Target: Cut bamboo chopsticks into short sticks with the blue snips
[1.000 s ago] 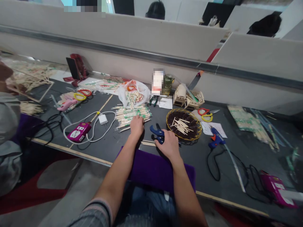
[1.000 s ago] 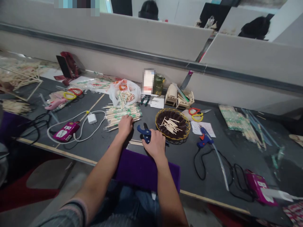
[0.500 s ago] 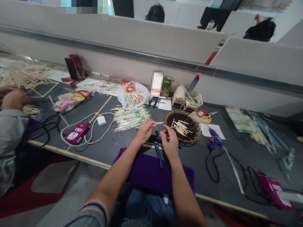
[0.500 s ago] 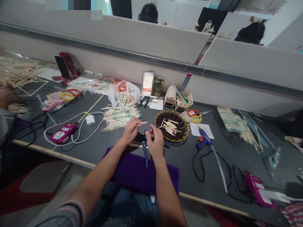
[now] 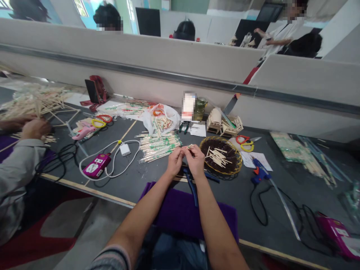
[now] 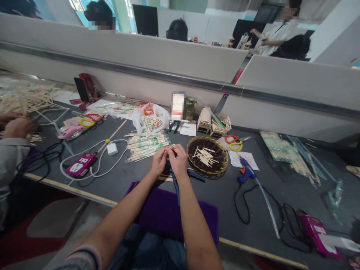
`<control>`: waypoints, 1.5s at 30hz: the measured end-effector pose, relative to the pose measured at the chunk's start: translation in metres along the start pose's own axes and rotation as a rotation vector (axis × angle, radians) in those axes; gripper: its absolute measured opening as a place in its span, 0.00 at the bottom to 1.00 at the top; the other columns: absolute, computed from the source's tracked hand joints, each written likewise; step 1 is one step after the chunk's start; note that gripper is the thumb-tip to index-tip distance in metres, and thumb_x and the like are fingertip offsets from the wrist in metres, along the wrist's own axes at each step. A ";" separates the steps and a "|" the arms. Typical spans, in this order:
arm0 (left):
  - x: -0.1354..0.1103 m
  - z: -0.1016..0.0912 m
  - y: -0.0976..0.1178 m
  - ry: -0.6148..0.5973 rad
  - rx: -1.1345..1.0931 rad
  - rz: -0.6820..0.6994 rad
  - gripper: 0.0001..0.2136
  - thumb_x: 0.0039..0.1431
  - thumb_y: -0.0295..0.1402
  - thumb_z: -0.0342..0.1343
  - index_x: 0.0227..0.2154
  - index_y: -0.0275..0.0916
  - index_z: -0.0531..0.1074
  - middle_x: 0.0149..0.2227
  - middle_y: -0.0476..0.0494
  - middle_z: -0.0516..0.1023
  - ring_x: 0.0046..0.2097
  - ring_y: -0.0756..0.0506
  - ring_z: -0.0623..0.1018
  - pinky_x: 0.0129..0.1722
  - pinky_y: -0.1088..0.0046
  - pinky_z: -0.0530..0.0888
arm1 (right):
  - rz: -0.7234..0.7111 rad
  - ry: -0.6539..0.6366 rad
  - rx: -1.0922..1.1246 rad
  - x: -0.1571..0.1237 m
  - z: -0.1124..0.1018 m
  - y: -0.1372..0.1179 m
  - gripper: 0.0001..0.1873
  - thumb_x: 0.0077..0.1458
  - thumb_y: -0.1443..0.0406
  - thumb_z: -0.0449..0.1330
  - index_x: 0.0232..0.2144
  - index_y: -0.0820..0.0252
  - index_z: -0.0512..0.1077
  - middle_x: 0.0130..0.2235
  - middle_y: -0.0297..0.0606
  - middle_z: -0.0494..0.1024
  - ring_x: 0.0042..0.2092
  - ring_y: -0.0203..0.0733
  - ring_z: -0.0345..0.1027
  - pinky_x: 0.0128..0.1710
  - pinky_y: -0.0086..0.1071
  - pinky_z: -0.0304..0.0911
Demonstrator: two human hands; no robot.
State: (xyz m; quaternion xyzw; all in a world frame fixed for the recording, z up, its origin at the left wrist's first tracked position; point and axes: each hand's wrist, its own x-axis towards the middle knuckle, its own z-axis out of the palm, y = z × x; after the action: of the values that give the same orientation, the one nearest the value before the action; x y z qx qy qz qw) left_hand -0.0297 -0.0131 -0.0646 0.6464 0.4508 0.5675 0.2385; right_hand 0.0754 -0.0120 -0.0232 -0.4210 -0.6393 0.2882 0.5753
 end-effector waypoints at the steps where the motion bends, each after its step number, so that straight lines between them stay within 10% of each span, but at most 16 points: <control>1: -0.001 0.001 -0.003 -0.013 0.009 -0.014 0.20 0.66 0.46 0.40 0.33 0.38 0.71 0.27 0.46 0.69 0.32 0.47 0.70 0.34 0.71 0.67 | 0.013 -0.001 0.019 0.000 0.000 0.004 0.11 0.56 0.61 0.58 0.26 0.59 0.76 0.29 0.34 0.72 0.33 0.35 0.66 0.33 0.29 0.61; 10: -0.001 0.001 -0.010 -0.135 0.078 -0.078 0.20 0.66 0.46 0.40 0.31 0.39 0.71 0.24 0.49 0.67 0.28 0.49 0.68 0.30 0.74 0.65 | 0.169 0.047 0.140 -0.006 -0.001 0.022 0.14 0.54 0.57 0.60 0.26 0.60 0.77 0.34 0.38 0.77 0.35 0.38 0.68 0.38 0.32 0.63; 15: -0.001 -0.006 -0.003 -0.150 0.224 0.002 0.19 0.67 0.44 0.39 0.31 0.40 0.70 0.27 0.47 0.71 0.31 0.49 0.71 0.33 0.73 0.67 | 0.161 0.228 0.172 -0.009 -0.008 0.007 0.18 0.61 0.56 0.52 0.36 0.60 0.77 0.37 0.37 0.75 0.31 0.34 0.63 0.33 0.30 0.60; 35: 0.004 -0.019 -0.001 -0.226 0.398 0.208 0.12 0.66 0.35 0.44 0.35 0.42 0.72 0.32 0.44 0.76 0.36 0.46 0.75 0.35 0.72 0.68 | 0.169 0.763 0.355 0.008 -0.050 -0.015 0.13 0.49 0.57 0.61 0.24 0.62 0.72 0.25 0.29 0.65 0.22 0.26 0.51 0.19 0.24 0.45; 38: 0.009 -0.031 -0.009 -0.094 0.407 0.141 0.12 0.65 0.35 0.44 0.35 0.41 0.73 0.33 0.44 0.76 0.36 0.47 0.74 0.36 0.72 0.68 | 0.179 0.856 0.439 0.010 -0.070 -0.012 0.11 0.48 0.58 0.61 0.25 0.61 0.71 0.21 0.26 0.60 0.20 0.26 0.49 0.17 0.22 0.42; 45: 0.042 -0.071 -0.022 0.666 0.375 -0.117 0.13 0.57 0.42 0.55 0.29 0.39 0.77 0.32 0.44 0.71 0.41 0.44 0.71 0.46 0.66 0.68 | 0.202 0.907 0.548 0.013 -0.093 0.001 0.14 0.45 0.56 0.64 0.26 0.61 0.69 0.19 0.23 0.59 0.19 0.25 0.47 0.16 0.20 0.42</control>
State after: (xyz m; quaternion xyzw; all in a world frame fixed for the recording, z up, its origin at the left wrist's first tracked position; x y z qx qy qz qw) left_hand -0.1063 0.0188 -0.0438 0.4324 0.6355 0.6396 -0.0113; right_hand 0.1670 -0.0105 -0.0016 -0.3971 -0.1845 0.2874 0.8519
